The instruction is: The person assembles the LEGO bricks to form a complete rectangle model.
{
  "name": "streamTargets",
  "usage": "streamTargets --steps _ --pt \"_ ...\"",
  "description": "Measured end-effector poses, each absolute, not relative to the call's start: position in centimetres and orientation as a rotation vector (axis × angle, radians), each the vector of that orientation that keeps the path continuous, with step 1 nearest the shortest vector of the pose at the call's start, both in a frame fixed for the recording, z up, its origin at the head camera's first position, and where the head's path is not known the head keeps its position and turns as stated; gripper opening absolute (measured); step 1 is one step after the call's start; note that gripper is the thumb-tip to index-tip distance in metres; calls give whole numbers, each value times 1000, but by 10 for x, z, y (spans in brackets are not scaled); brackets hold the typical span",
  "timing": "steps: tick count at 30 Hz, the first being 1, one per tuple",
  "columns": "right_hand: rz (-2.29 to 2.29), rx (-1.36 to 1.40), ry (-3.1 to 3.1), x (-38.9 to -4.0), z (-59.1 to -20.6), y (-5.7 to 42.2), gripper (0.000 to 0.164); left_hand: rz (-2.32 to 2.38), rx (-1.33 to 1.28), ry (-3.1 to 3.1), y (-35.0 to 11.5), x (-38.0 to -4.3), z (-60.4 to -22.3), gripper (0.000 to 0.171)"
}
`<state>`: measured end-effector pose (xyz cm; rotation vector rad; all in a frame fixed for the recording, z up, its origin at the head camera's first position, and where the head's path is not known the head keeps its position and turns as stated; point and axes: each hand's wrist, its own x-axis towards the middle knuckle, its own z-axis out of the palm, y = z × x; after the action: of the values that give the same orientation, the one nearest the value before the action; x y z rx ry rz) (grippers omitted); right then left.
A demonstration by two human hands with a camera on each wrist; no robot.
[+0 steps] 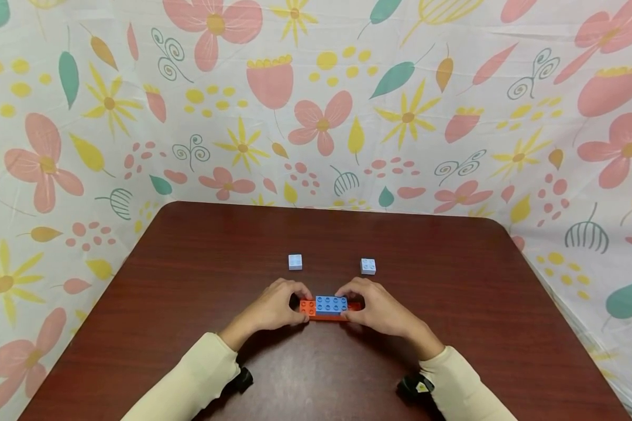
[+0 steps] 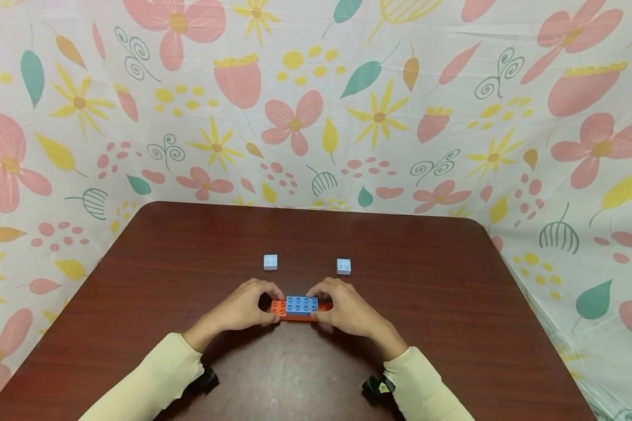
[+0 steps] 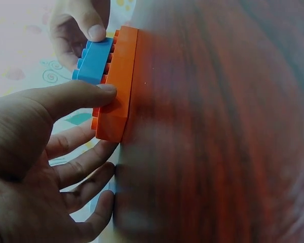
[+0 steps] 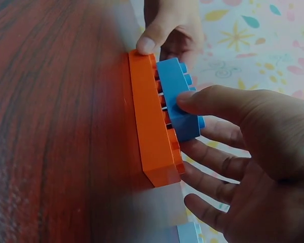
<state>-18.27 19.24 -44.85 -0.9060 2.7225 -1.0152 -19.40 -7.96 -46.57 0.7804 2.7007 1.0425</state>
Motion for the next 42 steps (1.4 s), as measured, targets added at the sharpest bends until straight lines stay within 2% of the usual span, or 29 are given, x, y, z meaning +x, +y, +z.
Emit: streamTargets --steps 6,14,42 --pt "-1000 -916 2733 -183 -448 192 30 1175 802 2662 -76 -194 -463 37" --pt "-990 -909 2738 -182 -448 192 30 1330 814 2602 -70 -192 -463 25" --pt "-988 -909 2746 -184 -451 194 28 1253 751 2702 -69 -192 -464 22"
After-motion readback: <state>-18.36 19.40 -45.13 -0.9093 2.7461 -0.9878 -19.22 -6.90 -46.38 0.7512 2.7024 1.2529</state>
